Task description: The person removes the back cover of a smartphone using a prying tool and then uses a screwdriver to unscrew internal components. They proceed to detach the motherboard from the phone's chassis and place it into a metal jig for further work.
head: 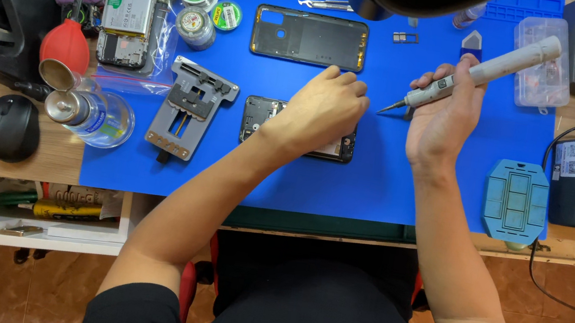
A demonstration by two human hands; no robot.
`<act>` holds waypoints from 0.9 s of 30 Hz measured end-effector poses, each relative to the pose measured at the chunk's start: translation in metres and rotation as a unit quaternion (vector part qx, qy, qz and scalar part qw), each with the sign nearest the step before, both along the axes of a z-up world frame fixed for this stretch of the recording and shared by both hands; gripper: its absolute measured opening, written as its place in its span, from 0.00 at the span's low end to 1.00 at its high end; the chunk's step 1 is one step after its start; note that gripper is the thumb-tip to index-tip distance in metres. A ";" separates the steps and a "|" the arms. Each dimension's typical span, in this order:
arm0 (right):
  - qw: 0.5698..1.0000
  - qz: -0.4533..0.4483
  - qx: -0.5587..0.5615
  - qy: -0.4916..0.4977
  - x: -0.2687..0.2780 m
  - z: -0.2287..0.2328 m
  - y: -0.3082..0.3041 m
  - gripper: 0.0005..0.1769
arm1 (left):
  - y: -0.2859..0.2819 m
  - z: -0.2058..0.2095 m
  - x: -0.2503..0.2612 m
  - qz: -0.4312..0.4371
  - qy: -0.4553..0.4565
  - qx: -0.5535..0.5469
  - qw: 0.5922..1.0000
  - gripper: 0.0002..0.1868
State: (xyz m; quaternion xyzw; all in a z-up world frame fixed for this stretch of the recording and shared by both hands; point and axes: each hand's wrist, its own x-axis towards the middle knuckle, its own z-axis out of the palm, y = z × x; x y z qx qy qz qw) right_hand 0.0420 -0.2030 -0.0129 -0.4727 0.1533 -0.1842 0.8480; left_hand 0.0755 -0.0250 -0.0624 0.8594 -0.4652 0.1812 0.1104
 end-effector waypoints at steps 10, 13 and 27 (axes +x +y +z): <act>0.999 0.002 -0.024 -0.040 -0.002 -0.003 -0.001 0.08 | 0.002 0.022 0.023 -0.025 0.144 -0.015 0.989 0.12; 0.998 0.014 -0.042 -0.054 -0.006 -0.002 0.000 0.08 | 0.021 0.032 0.040 -0.001 0.232 -0.190 0.954 0.06; 0.911 0.189 -0.290 -0.222 -0.027 0.006 0.034 0.22 | 0.042 0.023 0.027 0.049 0.129 -0.235 0.962 0.02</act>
